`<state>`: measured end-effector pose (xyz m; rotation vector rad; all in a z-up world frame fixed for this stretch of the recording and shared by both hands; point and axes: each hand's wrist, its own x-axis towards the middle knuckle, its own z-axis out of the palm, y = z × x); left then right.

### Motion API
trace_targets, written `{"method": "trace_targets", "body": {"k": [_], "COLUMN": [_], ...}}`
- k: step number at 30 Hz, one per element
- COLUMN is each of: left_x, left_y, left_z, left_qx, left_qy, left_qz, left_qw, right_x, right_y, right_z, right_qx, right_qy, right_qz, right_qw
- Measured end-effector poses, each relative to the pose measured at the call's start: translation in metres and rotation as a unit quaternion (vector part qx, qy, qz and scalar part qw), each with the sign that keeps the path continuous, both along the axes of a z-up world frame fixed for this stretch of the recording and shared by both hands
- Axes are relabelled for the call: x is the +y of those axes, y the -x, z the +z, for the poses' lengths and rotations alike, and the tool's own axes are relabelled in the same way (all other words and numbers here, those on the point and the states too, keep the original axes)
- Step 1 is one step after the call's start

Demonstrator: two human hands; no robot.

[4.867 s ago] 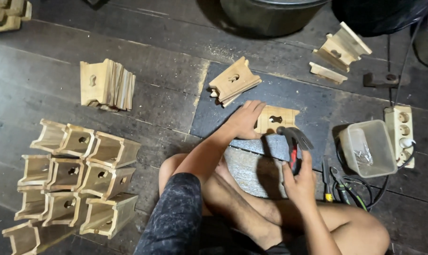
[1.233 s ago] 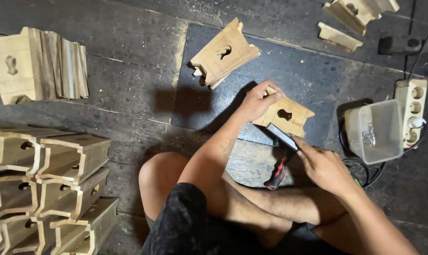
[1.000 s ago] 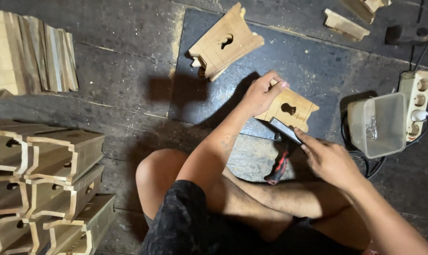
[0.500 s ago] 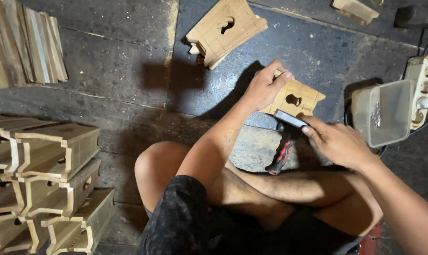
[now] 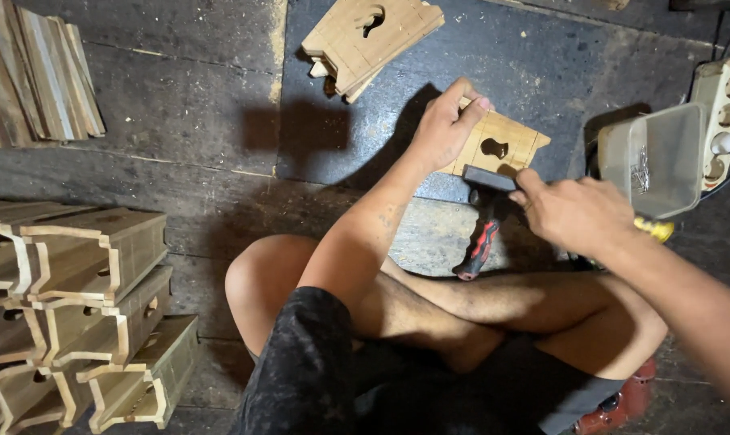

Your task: The person assembles wooden boxes by aligning wooden panels and driving nails into them using a hammer and pliers.

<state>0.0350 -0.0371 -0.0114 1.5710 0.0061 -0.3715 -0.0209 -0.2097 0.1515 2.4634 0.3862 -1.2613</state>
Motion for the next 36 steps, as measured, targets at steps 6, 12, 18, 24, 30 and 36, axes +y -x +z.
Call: {"method": "trace_targets", "body": {"k": [6, 12, 18, 24, 30, 36], "left_x": [0.000, 0.000, -0.001, -0.003, -0.003, -0.004], "left_y": [-0.004, 0.005, 0.006, 0.015, 0.016, 0.017], "left_z": [-0.011, -0.006, -0.015, -0.007, -0.009, -0.009], "left_qx": [-0.077, -0.041, -0.065, -0.022, -0.035, -0.017], "left_qy": [-0.008, -0.018, -0.008, -0.005, 0.014, 0.018], "left_qz": [0.023, 0.000, 0.027, 0.033, 0.037, 0.029], "left_qw": [0.997, 0.999, 0.997, 0.999, 0.999, 0.999], "right_x": [-0.008, -0.008, -0.020, -0.013, -0.028, -0.023], "right_y": [0.003, 0.015, 0.026, 0.030, 0.037, 0.038], "right_z": [0.008, 0.000, -0.024, -0.017, -0.040, -0.040], "right_qx": [-0.102, -0.012, -0.028, 0.027, 0.033, 0.065], "right_qy": [0.001, -0.017, -0.130, -0.149, -0.185, -0.194], "right_qz": [0.184, -0.056, -0.103, -0.223, -0.273, -0.309], "right_qw": [0.978, 0.998, 0.986, 0.963, 0.943, 0.929]}}
